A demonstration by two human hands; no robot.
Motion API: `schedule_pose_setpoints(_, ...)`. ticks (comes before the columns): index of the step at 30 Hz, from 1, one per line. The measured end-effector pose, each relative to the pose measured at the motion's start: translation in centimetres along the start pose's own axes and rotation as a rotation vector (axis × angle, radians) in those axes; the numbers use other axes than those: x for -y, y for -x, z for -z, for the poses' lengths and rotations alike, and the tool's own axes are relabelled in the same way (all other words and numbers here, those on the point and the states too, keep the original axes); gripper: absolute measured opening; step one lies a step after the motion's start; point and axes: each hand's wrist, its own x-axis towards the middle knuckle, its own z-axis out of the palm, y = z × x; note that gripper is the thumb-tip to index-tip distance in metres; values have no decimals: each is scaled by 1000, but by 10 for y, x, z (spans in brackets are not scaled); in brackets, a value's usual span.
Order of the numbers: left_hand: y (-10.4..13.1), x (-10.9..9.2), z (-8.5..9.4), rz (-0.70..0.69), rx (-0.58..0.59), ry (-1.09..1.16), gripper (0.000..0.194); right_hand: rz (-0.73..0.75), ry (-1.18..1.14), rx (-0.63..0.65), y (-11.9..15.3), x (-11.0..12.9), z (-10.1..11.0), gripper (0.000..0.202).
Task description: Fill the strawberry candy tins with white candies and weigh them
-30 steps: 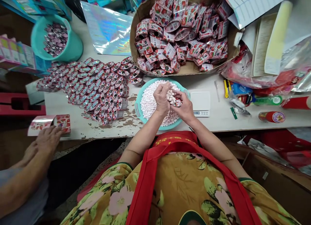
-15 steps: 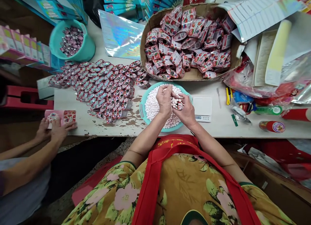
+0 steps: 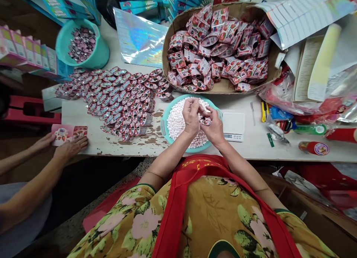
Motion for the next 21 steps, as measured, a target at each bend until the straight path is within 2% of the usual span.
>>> schedule_pose_setpoints(5,3,-6,1,8,226,54,34,-16,-92,-17,-4,-1,1,59)
schedule_pose_setpoints(6,-1,-6,5,-15,228,37,33,-16,-123,-10,-4,-2,3,59)
schedule_pose_setpoints(8,-14,-4,19,-116,157,-73,32,-11,-205,0,-2,-7,12,64)
schedule_pose_setpoints(10,-31,4,38,-256,73,-331,31,3,-278,-18,2,-13,22,69)
schedule_pose_setpoints(11,-38,11,47,-313,83,-518,30,6,-295,-37,4,-16,28,70)
schedule_pose_setpoints(12,-43,19,56,-354,139,-725,29,4,-298,-56,6,-18,33,70)
schedule_pose_setpoints(14,-46,33,67,-385,322,-1127,25,-13,-287,-81,9,-23,41,69)
schedule_pose_setpoints(16,-38,43,68,-376,463,-1430,30,-34,-276,-98,11,-26,47,68)
schedule_pose_setpoints(19,-22,50,62,-372,511,-1698,44,-68,-260,-131,13,-30,50,64)
schedule_pose_setpoints(21,-16,53,59,-395,542,-1756,44,-91,-240,-140,14,-34,51,64)
